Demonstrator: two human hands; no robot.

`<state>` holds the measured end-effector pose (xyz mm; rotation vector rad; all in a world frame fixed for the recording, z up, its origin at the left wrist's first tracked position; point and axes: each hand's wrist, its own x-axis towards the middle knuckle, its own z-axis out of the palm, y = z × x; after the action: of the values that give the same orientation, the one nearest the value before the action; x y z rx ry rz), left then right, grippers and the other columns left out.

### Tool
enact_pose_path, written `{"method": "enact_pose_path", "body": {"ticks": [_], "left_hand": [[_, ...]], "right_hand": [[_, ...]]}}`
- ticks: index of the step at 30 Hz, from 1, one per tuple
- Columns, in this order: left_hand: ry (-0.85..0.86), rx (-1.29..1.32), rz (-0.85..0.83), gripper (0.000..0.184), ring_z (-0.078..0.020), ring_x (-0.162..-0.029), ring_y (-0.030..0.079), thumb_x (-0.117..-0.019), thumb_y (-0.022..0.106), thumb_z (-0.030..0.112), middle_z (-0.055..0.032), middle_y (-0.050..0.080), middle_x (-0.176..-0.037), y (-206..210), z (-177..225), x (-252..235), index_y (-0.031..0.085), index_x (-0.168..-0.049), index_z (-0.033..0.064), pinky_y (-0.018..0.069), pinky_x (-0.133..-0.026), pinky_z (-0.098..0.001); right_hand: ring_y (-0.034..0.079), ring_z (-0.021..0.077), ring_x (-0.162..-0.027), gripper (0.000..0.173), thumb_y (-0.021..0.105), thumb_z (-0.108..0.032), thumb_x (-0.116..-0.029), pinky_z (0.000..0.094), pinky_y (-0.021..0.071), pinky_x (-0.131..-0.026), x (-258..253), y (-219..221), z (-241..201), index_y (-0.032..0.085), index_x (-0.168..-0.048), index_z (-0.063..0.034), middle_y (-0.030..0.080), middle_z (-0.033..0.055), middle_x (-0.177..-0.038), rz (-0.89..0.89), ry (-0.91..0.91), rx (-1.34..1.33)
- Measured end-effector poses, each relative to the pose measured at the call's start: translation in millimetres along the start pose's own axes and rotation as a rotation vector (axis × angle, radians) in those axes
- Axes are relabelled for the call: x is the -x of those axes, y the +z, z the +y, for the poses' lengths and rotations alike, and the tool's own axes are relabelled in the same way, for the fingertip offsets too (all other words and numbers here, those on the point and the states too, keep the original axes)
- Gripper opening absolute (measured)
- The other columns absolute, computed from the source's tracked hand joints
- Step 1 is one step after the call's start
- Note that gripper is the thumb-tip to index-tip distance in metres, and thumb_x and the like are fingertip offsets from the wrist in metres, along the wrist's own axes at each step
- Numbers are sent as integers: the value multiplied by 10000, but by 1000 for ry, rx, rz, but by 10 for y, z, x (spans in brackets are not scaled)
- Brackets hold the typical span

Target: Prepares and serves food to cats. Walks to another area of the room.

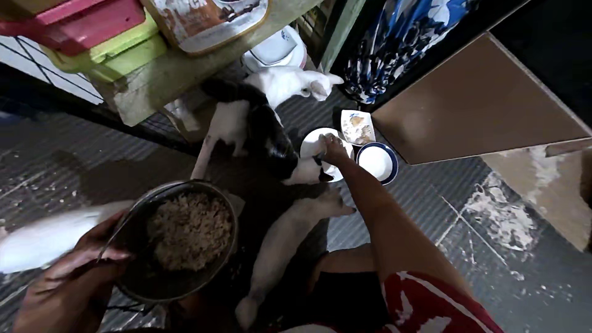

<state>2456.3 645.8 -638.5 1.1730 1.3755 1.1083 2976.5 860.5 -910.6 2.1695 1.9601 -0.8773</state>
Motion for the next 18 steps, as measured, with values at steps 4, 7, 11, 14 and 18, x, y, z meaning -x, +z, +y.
{"method": "enact_pose_path", "body": {"ticks": [4,7,11,14,18], "left_hand": [[-46,-16,-11,350,-122,-1305,554,-791,592,-92,32,627,-1398,58,39,21,759,-853,208,496,-1053,-313],[-55,-16,-26,341,-123,-1288,560,-794,587,-95,30,615,-1406,72,21,24,754,-853,196,508,-1034,-318],[-16,18,-62,360,-118,-1283,572,-833,587,-76,45,617,-1416,131,70,-4,781,-909,217,514,-1036,-318],[-19,36,-66,382,-113,-1258,588,-814,550,-99,33,611,-1425,144,71,-18,772,-896,201,517,-1022,-313],[-20,34,-58,401,-129,-1277,578,-782,516,-106,22,641,-1390,128,28,-29,761,-872,199,496,-1048,-329]], "right_hand": [[301,476,-1495,840,763,-370,-844,700,322,-1128,-6,170,17,400,-1585,-212,297,234,-1646,39,-109,122],[413,451,-1439,655,705,-205,-910,628,374,-1146,116,363,50,491,-1525,-139,398,244,-1588,78,-147,130],[509,448,-1356,638,810,-175,-835,575,478,-1075,371,425,14,566,-1395,12,494,290,-1475,22,-184,79],[461,425,-1398,842,731,-591,-861,573,395,-1151,534,507,107,533,-1445,-17,477,242,-1516,4,-227,26],[344,474,-1477,651,498,-621,-1003,632,279,-1189,625,495,120,671,-1338,-90,385,226,-1611,-80,-359,181]]}}
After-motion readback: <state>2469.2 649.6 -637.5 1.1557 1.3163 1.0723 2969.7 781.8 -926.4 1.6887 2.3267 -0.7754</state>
